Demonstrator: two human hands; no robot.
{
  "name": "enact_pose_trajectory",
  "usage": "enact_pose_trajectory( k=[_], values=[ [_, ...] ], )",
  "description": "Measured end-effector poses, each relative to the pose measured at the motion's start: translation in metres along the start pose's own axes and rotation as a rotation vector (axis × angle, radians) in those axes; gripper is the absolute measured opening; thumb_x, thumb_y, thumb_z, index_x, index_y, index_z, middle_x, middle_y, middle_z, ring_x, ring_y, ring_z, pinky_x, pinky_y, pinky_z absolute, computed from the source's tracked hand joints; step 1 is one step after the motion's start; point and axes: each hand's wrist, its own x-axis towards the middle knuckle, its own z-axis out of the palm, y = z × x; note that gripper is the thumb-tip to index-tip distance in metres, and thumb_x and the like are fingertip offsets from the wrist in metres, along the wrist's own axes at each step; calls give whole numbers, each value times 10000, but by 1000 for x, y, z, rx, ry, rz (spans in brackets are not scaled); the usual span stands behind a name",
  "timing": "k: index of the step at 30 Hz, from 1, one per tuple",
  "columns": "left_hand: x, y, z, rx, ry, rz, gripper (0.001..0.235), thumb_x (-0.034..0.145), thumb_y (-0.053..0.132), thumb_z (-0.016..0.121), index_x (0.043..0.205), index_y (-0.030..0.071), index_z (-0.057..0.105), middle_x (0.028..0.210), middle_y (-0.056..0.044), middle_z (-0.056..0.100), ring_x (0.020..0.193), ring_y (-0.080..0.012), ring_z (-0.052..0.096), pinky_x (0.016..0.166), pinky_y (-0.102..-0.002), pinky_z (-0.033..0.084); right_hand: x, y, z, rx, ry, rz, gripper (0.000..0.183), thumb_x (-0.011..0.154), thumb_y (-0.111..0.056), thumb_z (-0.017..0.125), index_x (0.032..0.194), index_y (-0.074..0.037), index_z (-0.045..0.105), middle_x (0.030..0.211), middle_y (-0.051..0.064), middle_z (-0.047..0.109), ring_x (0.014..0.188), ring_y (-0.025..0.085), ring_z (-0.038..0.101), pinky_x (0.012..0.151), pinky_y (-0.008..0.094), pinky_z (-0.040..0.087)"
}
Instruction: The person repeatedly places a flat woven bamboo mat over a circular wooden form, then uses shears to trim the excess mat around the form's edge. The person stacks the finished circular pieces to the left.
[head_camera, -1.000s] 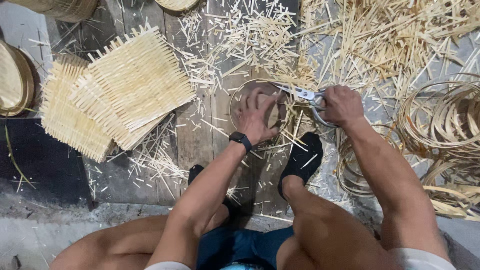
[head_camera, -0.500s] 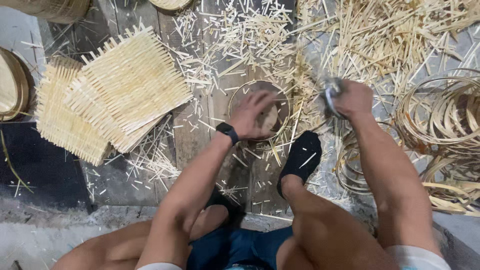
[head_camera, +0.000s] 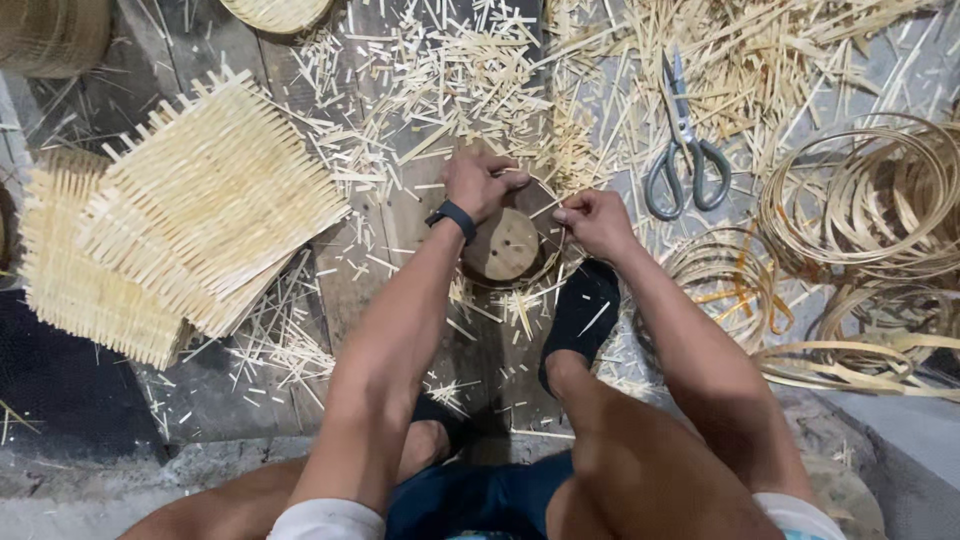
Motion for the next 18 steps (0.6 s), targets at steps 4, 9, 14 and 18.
enact_pose_trajectory(
  k=[4,9,14,18],
  values=[
    [1,13,6,88,-12,-144,381,629,459,907,907,204,849,840,-62,682,865,-254,669,825,-432,499,12,6,0,46,44,52,171,887,-93,800,819,35,709,697,110,693,525,161,645,446,298,496],
    [-2,0,10,2,19,-144,395,630,455,893,915,186,843,845,-48,677,883,-235,660,872,-427,475,1,0,0,78,54,-47,179,891,-113,800,909,55,741,755,107,709,568,139,653,482,287,536],
    [-31,-47,-3,108,499,88,317,899,332,835,1070,65,813,929,-111,701,926,-311,629,860,-451,493,-22,5,3,-32,7,118,371,908,-184,790,1178,28,649,914,118,733,651,158,705,546,274,588],
    [-82,-78,-25,-265,204,-422,267,838,252,829,984,30,798,849,-69,774,751,-166,705,707,-343,562,-29,29,9,298,-50,135,337,882,-76,765,1157,83,653,938,143,737,692,179,728,585,285,630]
  ],
)
